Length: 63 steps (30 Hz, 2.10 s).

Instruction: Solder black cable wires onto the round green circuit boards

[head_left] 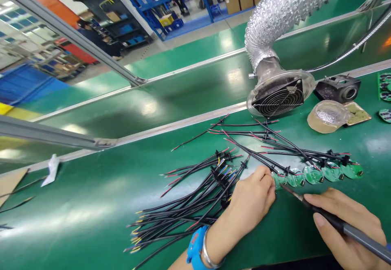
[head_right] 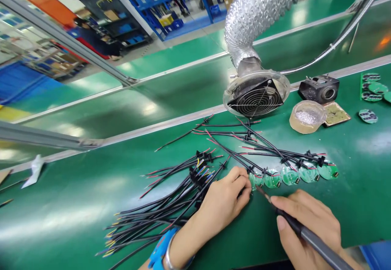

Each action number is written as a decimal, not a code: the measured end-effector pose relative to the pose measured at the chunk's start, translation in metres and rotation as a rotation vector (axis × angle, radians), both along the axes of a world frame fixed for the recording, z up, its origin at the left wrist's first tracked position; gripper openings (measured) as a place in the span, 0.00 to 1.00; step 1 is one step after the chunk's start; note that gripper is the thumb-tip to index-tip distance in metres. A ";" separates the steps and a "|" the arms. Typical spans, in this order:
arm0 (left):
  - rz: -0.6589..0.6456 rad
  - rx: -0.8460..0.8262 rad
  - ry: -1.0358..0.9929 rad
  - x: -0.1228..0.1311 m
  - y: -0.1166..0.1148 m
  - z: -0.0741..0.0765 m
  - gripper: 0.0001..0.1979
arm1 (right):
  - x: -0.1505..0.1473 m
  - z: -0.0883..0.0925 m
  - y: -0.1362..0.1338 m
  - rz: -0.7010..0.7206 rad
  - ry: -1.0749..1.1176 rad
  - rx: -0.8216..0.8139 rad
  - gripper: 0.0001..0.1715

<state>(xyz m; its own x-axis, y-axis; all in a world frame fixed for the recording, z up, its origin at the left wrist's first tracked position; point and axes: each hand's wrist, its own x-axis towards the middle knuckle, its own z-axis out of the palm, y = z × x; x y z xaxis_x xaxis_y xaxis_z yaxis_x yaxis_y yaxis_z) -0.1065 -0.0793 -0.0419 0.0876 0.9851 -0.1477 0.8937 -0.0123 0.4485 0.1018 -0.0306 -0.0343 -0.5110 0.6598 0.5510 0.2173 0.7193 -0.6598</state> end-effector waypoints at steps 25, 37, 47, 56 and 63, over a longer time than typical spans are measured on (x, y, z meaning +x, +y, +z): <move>0.090 -0.237 -0.069 0.020 0.014 0.023 0.06 | 0.006 -0.002 0.010 -0.016 -0.087 0.039 0.12; 0.236 -0.141 -0.220 0.023 0.006 0.007 0.06 | 0.006 0.004 0.020 -0.005 -0.081 0.022 0.12; 0.257 -0.134 -0.163 0.028 0.006 0.002 0.05 | 0.009 0.000 0.015 0.021 -0.090 0.001 0.13; 0.276 -0.117 -0.199 0.028 0.008 0.003 0.06 | 0.014 0.004 0.011 -0.004 -0.062 -0.026 0.13; 0.264 -0.124 -0.216 0.025 0.011 0.008 0.06 | 0.004 0.006 0.009 0.022 -0.062 0.020 0.13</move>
